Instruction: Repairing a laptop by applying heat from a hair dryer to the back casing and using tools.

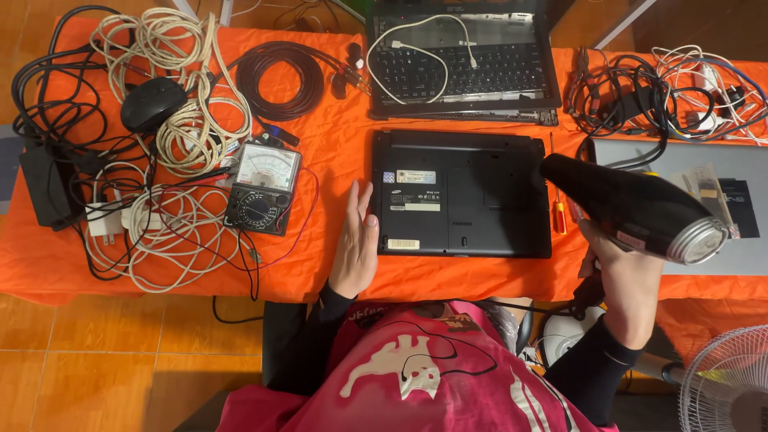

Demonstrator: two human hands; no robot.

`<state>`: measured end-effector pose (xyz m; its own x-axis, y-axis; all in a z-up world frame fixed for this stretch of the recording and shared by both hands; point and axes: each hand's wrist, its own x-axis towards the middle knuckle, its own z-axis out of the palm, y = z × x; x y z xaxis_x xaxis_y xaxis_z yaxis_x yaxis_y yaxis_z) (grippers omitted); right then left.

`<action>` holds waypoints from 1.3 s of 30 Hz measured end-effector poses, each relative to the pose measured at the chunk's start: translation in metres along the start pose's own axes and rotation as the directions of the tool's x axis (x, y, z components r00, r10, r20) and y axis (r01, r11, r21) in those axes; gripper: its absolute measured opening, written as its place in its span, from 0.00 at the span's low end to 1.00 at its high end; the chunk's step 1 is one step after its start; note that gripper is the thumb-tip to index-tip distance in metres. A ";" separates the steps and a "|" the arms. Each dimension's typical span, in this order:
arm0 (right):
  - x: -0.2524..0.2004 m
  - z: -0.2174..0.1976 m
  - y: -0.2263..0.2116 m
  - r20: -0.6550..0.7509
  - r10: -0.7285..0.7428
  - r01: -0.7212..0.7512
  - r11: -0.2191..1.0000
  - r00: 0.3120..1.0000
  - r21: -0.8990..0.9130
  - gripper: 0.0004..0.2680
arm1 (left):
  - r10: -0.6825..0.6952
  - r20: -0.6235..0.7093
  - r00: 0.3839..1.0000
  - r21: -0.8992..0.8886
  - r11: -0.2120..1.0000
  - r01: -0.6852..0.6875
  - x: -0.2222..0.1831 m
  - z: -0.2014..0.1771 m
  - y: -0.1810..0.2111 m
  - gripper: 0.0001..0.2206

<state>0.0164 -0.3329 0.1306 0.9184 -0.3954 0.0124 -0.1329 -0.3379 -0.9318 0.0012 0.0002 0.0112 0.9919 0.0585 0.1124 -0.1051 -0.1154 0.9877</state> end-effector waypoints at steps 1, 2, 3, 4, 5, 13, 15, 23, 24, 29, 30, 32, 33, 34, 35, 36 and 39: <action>0.002 -0.003 0.008 0.047 0.003 -0.002 1.000 0.999 -0.019 0.04 | -0.001 0.001 1.000 0.005 1.000 0.001 0.000 0.000 0.000 0.36; 0.004 -0.007 0.016 0.093 0.006 -0.003 0.999 0.996 -0.038 0.05 | -0.003 0.001 1.000 0.010 1.000 0.003 -0.001 0.000 0.000 0.36; 0.005 -0.005 0.013 0.095 0.009 -0.005 0.999 0.995 -0.038 0.05 | -0.005 0.001 1.000 0.011 1.000 0.005 -0.001 0.000 0.001 0.36; 0.005 -0.003 0.010 0.082 0.000 0.004 0.999 0.997 -0.053 0.05 | -0.013 0.004 1.000 0.017 1.000 0.013 -0.001 -0.001 0.003 0.36; 0.006 -0.003 0.007 0.068 -0.008 0.013 0.997 0.998 -0.070 0.04 | -0.020 0.008 1.000 0.021 1.000 0.020 0.000 -0.001 0.004 0.36; 0.006 0.005 0.004 0.051 0.006 -0.005 1.000 0.999 -0.014 0.04 | -0.015 0.002 1.000 0.019 1.000 0.014 -0.001 -0.001 0.003 0.35; 0.007 0.005 0.007 0.085 -0.017 0.018 1.000 0.996 -0.011 0.04 | -0.008 0.002 1.000 0.034 0.999 0.008 -0.001 0.000 0.003 0.35; -0.003 0.012 -0.016 0.050 0.076 -0.074 0.996 0.996 -0.047 0.04 | -0.003 -0.004 1.000 0.076 0.997 0.004 -0.001 0.001 0.002 0.32; -0.004 0.013 -0.021 0.043 0.064 -0.062 0.997 0.997 -0.040 0.04 | 0.012 -0.004 1.000 0.076 0.997 -0.012 0.001 0.001 0.002 0.32; -0.006 0.012 -0.021 0.075 0.119 -0.116 0.992 0.990 -0.050 0.04 | -0.003 -0.010 1.000 0.103 0.995 0.004 -0.001 0.001 0.001 0.32; -0.006 0.011 -0.020 0.076 0.118 -0.114 0.992 0.990 -0.051 0.04 | -0.002 -0.012 1.000 0.102 0.995 0.003 -0.002 0.001 0.000 0.32; -0.006 0.009 -0.017 0.037 0.140 -0.137 0.988 0.989 -0.066 0.07 | 0.003 -0.009 1.000 0.095 0.995 -0.002 -0.001 0.001 0.000 0.33; -0.006 0.009 -0.019 0.031 0.135 -0.133 0.989 0.990 -0.065 0.07 | 0.010 -0.006 1.000 0.092 0.996 -0.009 0.000 0.001 -0.001 0.33; -0.006 0.008 -0.021 0.034 0.089 -0.088 0.995 0.995 -0.049 0.06 | -0.002 -0.004 1.000 0.089 0.996 0.002 0.000 0.001 -0.002 0.33; -0.007 0.008 -0.022 0.038 0.045 -0.044 0.998 0.998 -0.035 0.04 | -0.015 -0.002 1.000 0.087 0.996 0.015 0.000 0.001 -0.003 0.33; -0.007 0.008 -0.023 0.033 0.041 -0.040 0.999 0.999 -0.034 0.04 | -0.010 0.000 1.000 0.085 0.996 0.010 0.002 0.001 -0.003 0.33; -0.008 0.006 -0.022 0.026 0.112 -0.111 0.993 0.993 -0.049 0.04 | -0.005 -0.007 1.000 0.100 0.995 0.005 0.001 0.001 -0.003 0.33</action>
<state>0.0139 -0.3170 0.1487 0.9070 -0.4087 -0.1017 -0.2522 -0.3336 -0.9084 0.0022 -0.0009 0.0086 0.9919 0.0661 0.1085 -0.0921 -0.2138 0.9725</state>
